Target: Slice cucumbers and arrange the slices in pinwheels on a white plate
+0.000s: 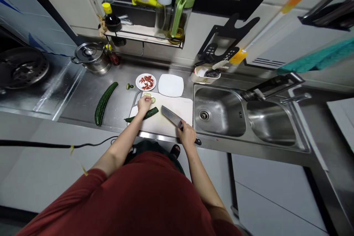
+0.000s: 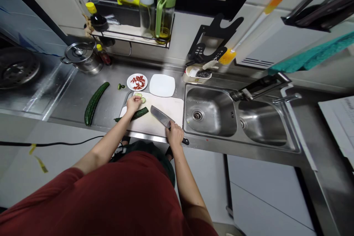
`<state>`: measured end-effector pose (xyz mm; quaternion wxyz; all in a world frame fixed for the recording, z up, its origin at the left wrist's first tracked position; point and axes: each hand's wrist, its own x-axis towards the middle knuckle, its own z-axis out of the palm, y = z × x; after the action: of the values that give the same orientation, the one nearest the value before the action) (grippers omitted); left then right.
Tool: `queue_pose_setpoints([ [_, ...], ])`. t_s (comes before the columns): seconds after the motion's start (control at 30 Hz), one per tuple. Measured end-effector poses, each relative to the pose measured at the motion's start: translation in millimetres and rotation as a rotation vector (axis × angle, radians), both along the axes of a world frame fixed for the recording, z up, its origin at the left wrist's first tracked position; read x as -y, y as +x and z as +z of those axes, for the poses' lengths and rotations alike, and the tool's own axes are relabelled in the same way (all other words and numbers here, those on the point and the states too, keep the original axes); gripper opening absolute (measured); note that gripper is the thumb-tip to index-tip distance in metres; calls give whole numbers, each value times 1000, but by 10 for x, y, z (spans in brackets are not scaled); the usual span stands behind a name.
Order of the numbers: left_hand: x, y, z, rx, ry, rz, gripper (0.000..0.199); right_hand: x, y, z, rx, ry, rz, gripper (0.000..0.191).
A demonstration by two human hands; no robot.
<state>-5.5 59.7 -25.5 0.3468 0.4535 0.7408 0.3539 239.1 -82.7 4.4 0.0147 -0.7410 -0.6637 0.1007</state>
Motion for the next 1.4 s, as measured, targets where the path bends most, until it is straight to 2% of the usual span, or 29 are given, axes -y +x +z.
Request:
queue_pose_setpoints([
  [0.2,-203,-59,-135,-110,5,37,21,-25,8,-20,-21,2,-16,41],
  [0.5,-301,-43,-50,-340,16,3,23,-8,32,-58,-48,14,-17,40],
  [0.8,-292,-60,-40,-373,52,-57,26,-22,36,-65,-64,10,-23,41],
  [0.93,-200,-88,-20,-352,77,-57,26,-29,28,-65,-76,10,-22,41],
  [1.17,120,-93,51,-336,95,-96,22,-47,-9,-37,-88,-16,-30,41],
  [1.4,414,-124,133,-394,130,-331,23,-62,-32,-68,-114,18,-35,41],
])
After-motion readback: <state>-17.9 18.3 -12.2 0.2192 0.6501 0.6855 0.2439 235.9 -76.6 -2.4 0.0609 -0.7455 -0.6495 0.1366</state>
